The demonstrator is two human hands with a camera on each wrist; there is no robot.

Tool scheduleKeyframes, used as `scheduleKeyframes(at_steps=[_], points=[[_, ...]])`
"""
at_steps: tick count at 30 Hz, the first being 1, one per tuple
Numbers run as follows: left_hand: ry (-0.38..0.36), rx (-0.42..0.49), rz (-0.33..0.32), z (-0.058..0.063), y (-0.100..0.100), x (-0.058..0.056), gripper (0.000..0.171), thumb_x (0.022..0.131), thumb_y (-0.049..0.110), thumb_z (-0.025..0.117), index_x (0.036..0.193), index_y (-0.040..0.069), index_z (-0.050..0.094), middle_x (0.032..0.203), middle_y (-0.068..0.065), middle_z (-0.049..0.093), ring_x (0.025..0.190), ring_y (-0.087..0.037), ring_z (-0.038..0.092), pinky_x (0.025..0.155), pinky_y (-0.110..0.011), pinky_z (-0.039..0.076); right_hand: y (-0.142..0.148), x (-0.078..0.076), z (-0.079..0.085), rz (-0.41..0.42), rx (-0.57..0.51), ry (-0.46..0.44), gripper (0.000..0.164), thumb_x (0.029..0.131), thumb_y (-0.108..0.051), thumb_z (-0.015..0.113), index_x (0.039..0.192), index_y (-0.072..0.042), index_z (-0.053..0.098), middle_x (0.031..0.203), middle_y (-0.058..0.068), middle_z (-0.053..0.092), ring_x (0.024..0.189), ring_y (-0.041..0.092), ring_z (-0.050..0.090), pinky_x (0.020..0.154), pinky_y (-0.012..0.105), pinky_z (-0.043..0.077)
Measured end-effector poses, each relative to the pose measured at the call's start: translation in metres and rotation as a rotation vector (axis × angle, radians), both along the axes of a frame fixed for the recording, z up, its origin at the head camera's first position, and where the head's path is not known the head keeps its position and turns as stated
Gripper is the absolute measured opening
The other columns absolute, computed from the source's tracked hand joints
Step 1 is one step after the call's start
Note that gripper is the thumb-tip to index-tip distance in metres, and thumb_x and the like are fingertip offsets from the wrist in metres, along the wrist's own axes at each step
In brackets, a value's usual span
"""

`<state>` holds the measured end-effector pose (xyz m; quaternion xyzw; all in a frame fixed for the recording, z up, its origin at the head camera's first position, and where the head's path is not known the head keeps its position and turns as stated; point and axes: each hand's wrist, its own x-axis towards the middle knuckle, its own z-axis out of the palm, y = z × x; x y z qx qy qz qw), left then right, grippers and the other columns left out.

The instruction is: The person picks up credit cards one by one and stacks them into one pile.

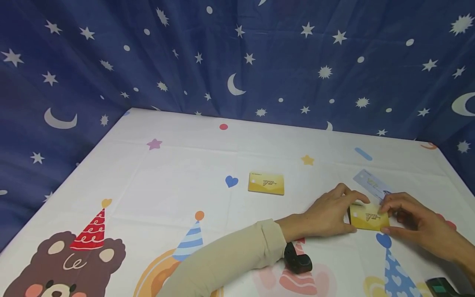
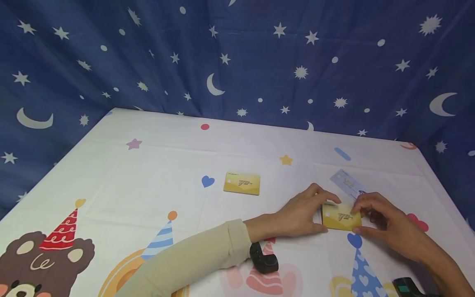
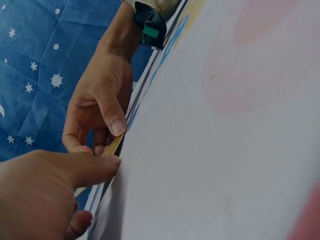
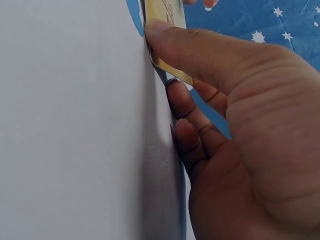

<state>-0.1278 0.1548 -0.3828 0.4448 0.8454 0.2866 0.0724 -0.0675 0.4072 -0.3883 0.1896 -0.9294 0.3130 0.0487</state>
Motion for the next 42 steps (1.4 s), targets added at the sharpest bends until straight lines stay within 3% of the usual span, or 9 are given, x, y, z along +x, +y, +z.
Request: scheduleKeyframes(at_steps=[8, 15, 22, 27, 32, 39, 42], points=[[0.026, 0.058, 0.031, 0.001, -0.001, -0.002, 0.060, 0.080, 0.031, 0.077, 0.132, 0.021, 0.050, 0.116, 0.009, 0.046, 0.091, 0.005, 0.043, 0.076, -0.007, 0.033, -0.002, -0.001, 0.000, 0.007, 0.002, -0.027, 0.058, 0.062, 0.007, 0.084, 0.111, -0.012, 0.059, 0.114, -0.007, 0.046, 0.095, 0.004, 0.038, 0.072, 0.014, 0.032], [0.040, 0.088, 0.086, 0.004, -0.002, -0.001, 0.057, 0.080, 0.035, 0.076, 0.129, 0.020, 0.051, 0.119, 0.012, 0.048, 0.099, 0.006, 0.045, 0.080, -0.006, 0.032, -0.003, -0.002, 0.002, 0.014, 0.007, -0.038, 0.062, 0.061, 0.006, 0.085, 0.114, -0.011, 0.058, 0.120, -0.008, 0.046, 0.094, 0.003, 0.042, 0.076, 0.010, 0.034], [0.040, 0.123, 0.112, 0.005, -0.004, -0.001, 0.054, 0.079, 0.036, 0.077, 0.125, 0.021, 0.054, 0.120, 0.014, 0.050, 0.102, 0.009, 0.047, 0.082, -0.005, 0.032, -0.004, -0.002, 0.003, -0.042, 0.021, -0.065, 0.067, 0.063, 0.000, 0.086, 0.121, -0.010, 0.056, 0.109, -0.006, 0.052, 0.087, 0.004, 0.046, 0.073, 0.010, 0.036], [0.046, 0.149, 0.094, 0.008, -0.005, -0.003, 0.054, 0.080, 0.037, 0.076, 0.127, 0.022, 0.055, 0.119, 0.013, 0.051, 0.103, 0.009, 0.046, 0.083, -0.005, 0.032, -0.003, -0.002, 0.003, -0.080, 0.033, -0.093, 0.061, 0.066, -0.006, 0.086, 0.119, -0.012, 0.057, 0.109, -0.006, 0.053, 0.089, 0.003, 0.046, 0.074, 0.008, 0.035], [0.007, 0.152, 0.078, 0.016, -0.010, -0.007, 0.057, 0.080, 0.036, 0.076, 0.131, 0.023, 0.054, 0.117, 0.012, 0.050, 0.103, 0.007, 0.046, 0.081, -0.007, 0.033, -0.006, -0.003, 0.007, -0.126, 0.033, -0.121, 0.047, 0.070, -0.012, 0.085, 0.107, -0.014, 0.057, 0.115, -0.009, 0.051, 0.101, -0.005, 0.042, 0.077, 0.006, 0.032], [-0.026, 0.136, 0.035, 0.027, -0.022, -0.014, 0.057, 0.081, 0.034, 0.075, 0.132, 0.022, 0.052, 0.118, 0.012, 0.049, 0.105, 0.005, 0.047, 0.081, -0.006, 0.033, -0.014, -0.002, 0.015, -0.031, -0.069, -0.003, 0.047, 0.066, 0.012, 0.080, 0.100, -0.006, 0.054, 0.121, -0.008, 0.053, 0.107, -0.001, 0.044, 0.074, 0.013, 0.035], [-0.019, 0.140, 0.021, 0.030, -0.029, -0.017, 0.057, 0.082, 0.033, 0.074, 0.133, 0.021, 0.052, 0.118, 0.013, 0.050, 0.104, 0.005, 0.047, 0.081, -0.006, 0.033, -0.020, -0.003, 0.020, -0.016, -0.054, 0.024, 0.049, 0.064, 0.012, 0.081, 0.100, -0.008, 0.055, 0.120, -0.009, 0.055, 0.105, -0.001, 0.045, 0.073, 0.014, 0.035]])
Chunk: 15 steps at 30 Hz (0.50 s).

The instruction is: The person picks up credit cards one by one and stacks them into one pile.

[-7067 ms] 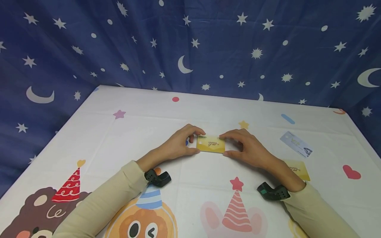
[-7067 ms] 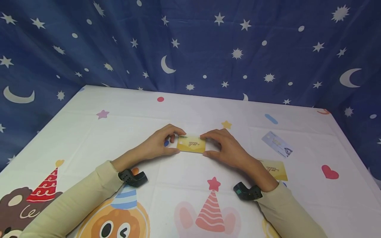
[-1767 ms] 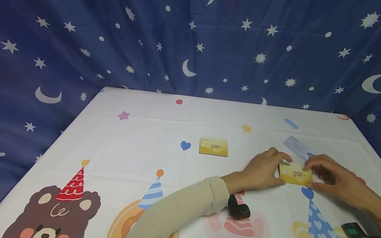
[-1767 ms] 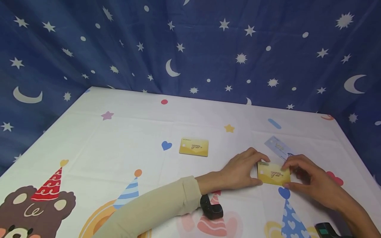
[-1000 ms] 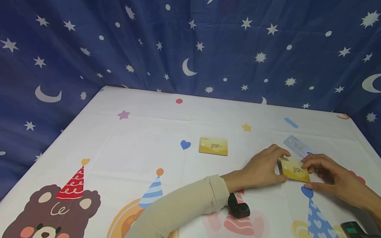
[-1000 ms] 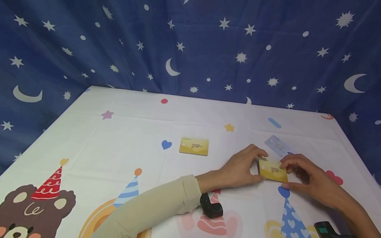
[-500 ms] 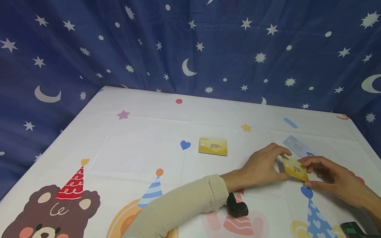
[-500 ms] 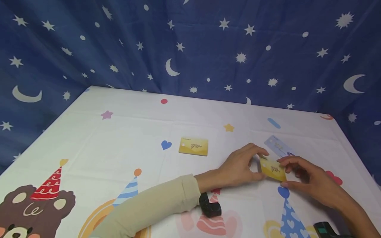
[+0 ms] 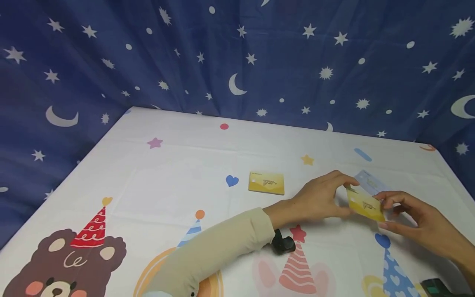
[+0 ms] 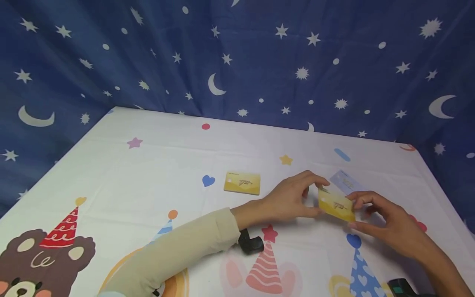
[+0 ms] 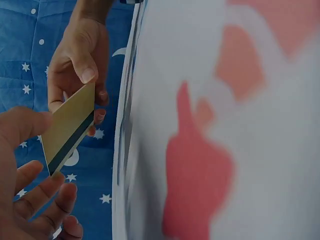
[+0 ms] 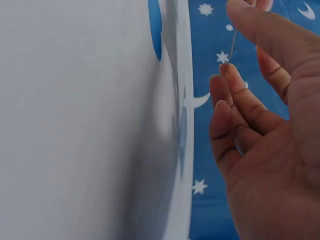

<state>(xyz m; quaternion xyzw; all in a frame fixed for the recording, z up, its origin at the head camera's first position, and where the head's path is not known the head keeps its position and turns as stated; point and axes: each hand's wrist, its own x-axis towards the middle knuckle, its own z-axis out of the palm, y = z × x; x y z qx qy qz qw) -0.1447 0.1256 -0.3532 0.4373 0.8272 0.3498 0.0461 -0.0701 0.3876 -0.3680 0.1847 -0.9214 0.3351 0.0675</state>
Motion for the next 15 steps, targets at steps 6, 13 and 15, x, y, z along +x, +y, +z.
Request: scheduleKeyframes(at_steps=[6, 13, 15], points=[[-0.009, 0.054, 0.000, 0.000, -0.018, -0.005, 0.055, 0.083, 0.030, 0.073, 0.133, 0.021, 0.052, 0.116, 0.013, 0.050, 0.079, 0.003, 0.045, 0.068, -0.008, 0.036, -0.016, -0.010, 0.014, 0.019, 0.064, 0.073, 0.054, 0.058, 0.008, 0.086, 0.099, -0.013, 0.057, 0.113, -0.008, 0.059, 0.101, -0.001, 0.048, 0.074, 0.013, 0.036], [-0.014, 0.095, 0.016, 0.006, -0.039, -0.010, 0.055, 0.082, 0.027, 0.074, 0.132, 0.020, 0.052, 0.112, 0.012, 0.050, 0.076, 0.000, 0.044, 0.064, -0.009, 0.037, -0.035, -0.018, 0.022, 0.016, 0.032, 0.099, 0.053, 0.059, 0.008, 0.087, 0.100, -0.011, 0.059, 0.111, -0.006, 0.061, 0.100, 0.001, 0.050, 0.076, 0.011, 0.036], [-0.018, 0.091, 0.024, 0.010, -0.045, -0.011, 0.056, 0.082, 0.026, 0.074, 0.133, 0.019, 0.051, 0.111, 0.012, 0.050, 0.077, -0.002, 0.045, 0.064, -0.010, 0.038, -0.041, -0.021, 0.023, 0.024, 0.035, 0.108, 0.054, 0.059, 0.006, 0.087, 0.101, -0.011, 0.058, 0.112, -0.006, 0.061, 0.101, 0.001, 0.050, 0.076, 0.011, 0.036]])
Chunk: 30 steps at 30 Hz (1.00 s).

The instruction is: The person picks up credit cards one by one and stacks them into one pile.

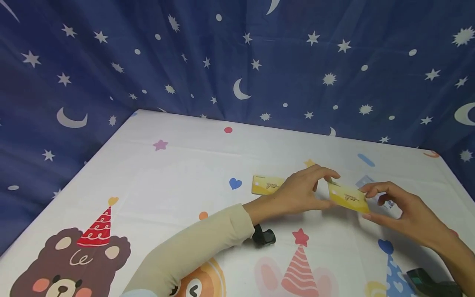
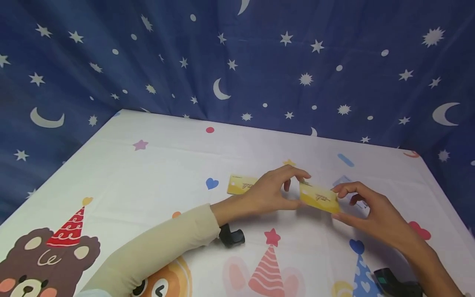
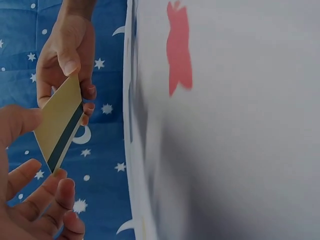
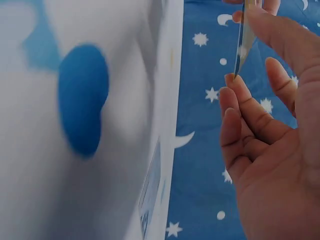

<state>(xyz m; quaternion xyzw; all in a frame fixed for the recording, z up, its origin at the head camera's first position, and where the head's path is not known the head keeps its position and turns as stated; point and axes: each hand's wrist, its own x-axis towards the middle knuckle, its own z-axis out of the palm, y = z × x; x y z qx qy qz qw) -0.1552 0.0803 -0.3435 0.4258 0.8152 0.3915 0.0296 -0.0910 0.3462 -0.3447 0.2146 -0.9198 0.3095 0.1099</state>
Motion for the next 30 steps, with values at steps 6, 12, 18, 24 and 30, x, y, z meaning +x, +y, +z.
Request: scheduleKeyframes(at_steps=[6, 12, 18, 24, 30], points=[[-0.027, 0.002, 0.026, 0.005, -0.021, -0.005, 0.061, 0.081, 0.023, 0.075, 0.135, 0.016, 0.047, 0.114, 0.009, 0.051, 0.081, -0.009, 0.049, 0.063, -0.012, 0.039, -0.019, -0.010, 0.004, 0.046, 0.011, 0.045, 0.059, 0.058, 0.008, 0.087, 0.105, -0.011, 0.056, 0.112, -0.004, 0.061, 0.100, 0.004, 0.051, 0.077, 0.011, 0.038], [-0.004, -0.009, 0.048, 0.011, -0.044, -0.010, 0.064, 0.080, 0.021, 0.075, 0.136, 0.013, 0.047, 0.114, 0.007, 0.054, 0.082, -0.012, 0.049, 0.065, -0.015, 0.040, -0.039, -0.021, 0.007, 0.112, 0.000, 0.090, 0.066, 0.059, 0.007, 0.087, 0.114, -0.009, 0.054, 0.114, -0.004, 0.060, 0.096, 0.005, 0.052, 0.077, 0.013, 0.040], [0.015, -0.028, 0.055, 0.013, -0.061, -0.014, 0.063, 0.080, 0.022, 0.075, 0.135, 0.011, 0.047, 0.115, 0.003, 0.058, 0.084, -0.017, 0.050, 0.066, -0.019, 0.040, -0.053, -0.028, 0.005, 0.162, -0.034, 0.102, 0.067, 0.060, 0.008, 0.087, 0.115, -0.008, 0.052, 0.114, -0.004, 0.059, 0.097, 0.005, 0.052, 0.076, 0.015, 0.041], [0.029, -0.026, 0.080, 0.012, -0.076, -0.017, 0.061, 0.080, 0.023, 0.075, 0.134, 0.012, 0.049, 0.113, 0.006, 0.057, 0.085, -0.016, 0.048, 0.067, -0.022, 0.039, -0.066, -0.035, 0.003, 0.165, -0.039, 0.093, 0.065, 0.061, 0.006, 0.086, 0.115, -0.008, 0.052, 0.115, -0.005, 0.059, 0.098, 0.007, 0.052, 0.075, 0.017, 0.042], [0.015, -0.056, 0.123, 0.012, -0.090, -0.021, 0.061, 0.080, 0.024, 0.076, 0.134, 0.015, 0.049, 0.114, 0.008, 0.057, 0.088, -0.018, 0.049, 0.067, -0.025, 0.039, -0.083, -0.041, 0.003, 0.152, -0.069, 0.084, 0.062, 0.064, 0.000, 0.087, 0.116, -0.009, 0.054, 0.112, -0.003, 0.060, 0.096, 0.007, 0.052, 0.076, 0.019, 0.042]])
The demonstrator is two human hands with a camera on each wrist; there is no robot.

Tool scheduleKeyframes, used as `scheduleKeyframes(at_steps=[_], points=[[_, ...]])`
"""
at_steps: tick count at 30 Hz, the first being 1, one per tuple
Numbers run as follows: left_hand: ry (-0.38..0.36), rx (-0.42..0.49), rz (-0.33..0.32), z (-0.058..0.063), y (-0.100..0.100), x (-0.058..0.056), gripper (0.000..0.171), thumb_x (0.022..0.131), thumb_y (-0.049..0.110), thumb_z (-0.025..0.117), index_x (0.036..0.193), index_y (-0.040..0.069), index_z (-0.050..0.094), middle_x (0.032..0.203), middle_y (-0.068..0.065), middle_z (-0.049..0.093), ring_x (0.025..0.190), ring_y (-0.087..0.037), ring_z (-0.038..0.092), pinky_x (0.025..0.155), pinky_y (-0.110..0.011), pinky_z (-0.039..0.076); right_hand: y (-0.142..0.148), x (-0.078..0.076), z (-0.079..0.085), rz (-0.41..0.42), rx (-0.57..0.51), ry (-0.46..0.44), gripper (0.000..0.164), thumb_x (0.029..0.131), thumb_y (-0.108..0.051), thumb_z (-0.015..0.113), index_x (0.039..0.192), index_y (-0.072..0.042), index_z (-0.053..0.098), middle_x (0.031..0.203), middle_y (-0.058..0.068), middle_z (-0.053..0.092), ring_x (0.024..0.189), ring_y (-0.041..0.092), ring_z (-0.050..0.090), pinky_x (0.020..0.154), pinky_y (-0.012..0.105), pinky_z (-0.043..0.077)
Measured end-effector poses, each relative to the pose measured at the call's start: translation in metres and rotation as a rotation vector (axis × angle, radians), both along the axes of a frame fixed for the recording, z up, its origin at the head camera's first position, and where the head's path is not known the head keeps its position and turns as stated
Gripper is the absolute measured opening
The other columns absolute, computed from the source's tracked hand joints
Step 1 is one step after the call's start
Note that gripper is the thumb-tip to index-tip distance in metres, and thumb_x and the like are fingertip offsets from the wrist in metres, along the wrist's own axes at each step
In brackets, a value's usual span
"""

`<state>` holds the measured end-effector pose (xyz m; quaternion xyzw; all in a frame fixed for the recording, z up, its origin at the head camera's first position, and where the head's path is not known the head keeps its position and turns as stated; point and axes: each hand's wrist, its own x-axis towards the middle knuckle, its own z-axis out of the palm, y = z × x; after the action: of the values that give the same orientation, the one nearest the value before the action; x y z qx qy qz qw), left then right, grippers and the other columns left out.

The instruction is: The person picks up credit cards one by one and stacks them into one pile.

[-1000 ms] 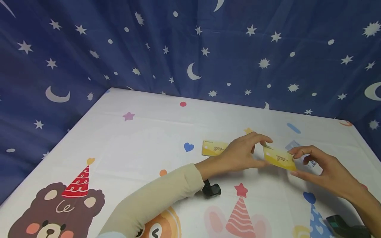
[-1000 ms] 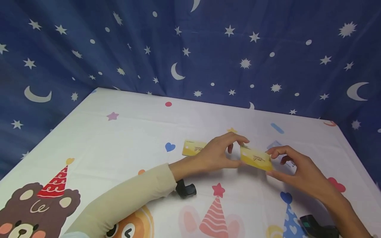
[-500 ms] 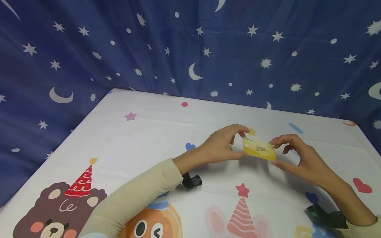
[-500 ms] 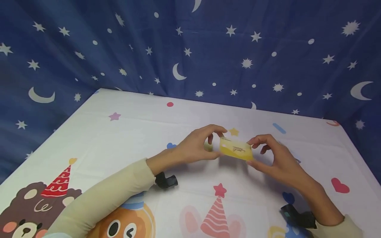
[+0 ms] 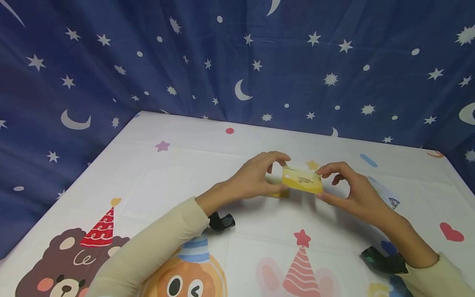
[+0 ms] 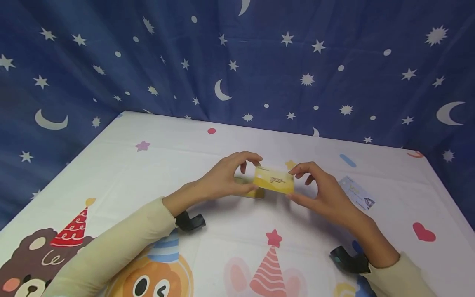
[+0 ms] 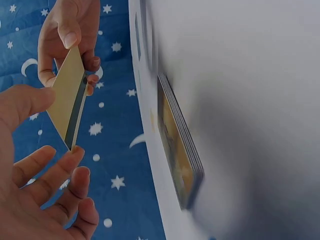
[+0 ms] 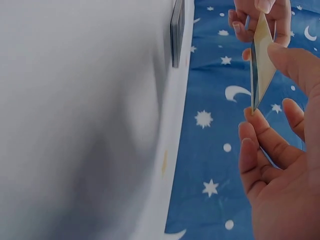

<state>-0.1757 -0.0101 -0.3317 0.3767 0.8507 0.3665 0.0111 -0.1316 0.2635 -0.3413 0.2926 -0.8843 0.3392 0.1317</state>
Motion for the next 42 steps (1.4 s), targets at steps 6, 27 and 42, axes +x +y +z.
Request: scheduleKeyframes(at_steps=[6, 27, 42], points=[[0.001, 0.011, 0.046, -0.006, -0.015, -0.002, 0.060, 0.079, 0.025, 0.078, 0.132, 0.015, 0.051, 0.113, 0.008, 0.056, 0.088, -0.021, 0.049, 0.066, -0.026, 0.037, -0.013, -0.010, -0.006, 0.026, 0.019, 0.012, 0.056, 0.066, -0.003, 0.086, 0.113, -0.010, 0.056, 0.109, -0.004, 0.062, 0.099, 0.007, 0.053, 0.075, 0.024, 0.043], [0.025, -0.082, 0.085, -0.021, -0.050, -0.001, 0.059, 0.079, 0.023, 0.078, 0.132, 0.013, 0.052, 0.114, 0.003, 0.059, 0.091, -0.021, 0.049, 0.078, -0.030, 0.039, -0.048, -0.026, -0.018, 0.106, 0.035, -0.129, 0.047, 0.071, -0.012, 0.086, 0.109, -0.017, 0.058, 0.112, -0.008, 0.058, 0.099, 0.019, 0.051, 0.078, 0.033, 0.044], [-0.016, -0.075, 0.102, -0.039, -0.051, -0.005, 0.058, 0.078, 0.023, 0.080, 0.130, 0.015, 0.055, 0.114, 0.006, 0.058, 0.087, -0.017, 0.047, 0.076, -0.030, 0.039, -0.049, -0.024, -0.033, 0.054, 0.026, -0.205, 0.049, 0.073, -0.017, 0.085, 0.114, -0.017, 0.058, 0.111, -0.008, 0.058, 0.096, 0.016, 0.052, 0.083, 0.032, 0.043]])
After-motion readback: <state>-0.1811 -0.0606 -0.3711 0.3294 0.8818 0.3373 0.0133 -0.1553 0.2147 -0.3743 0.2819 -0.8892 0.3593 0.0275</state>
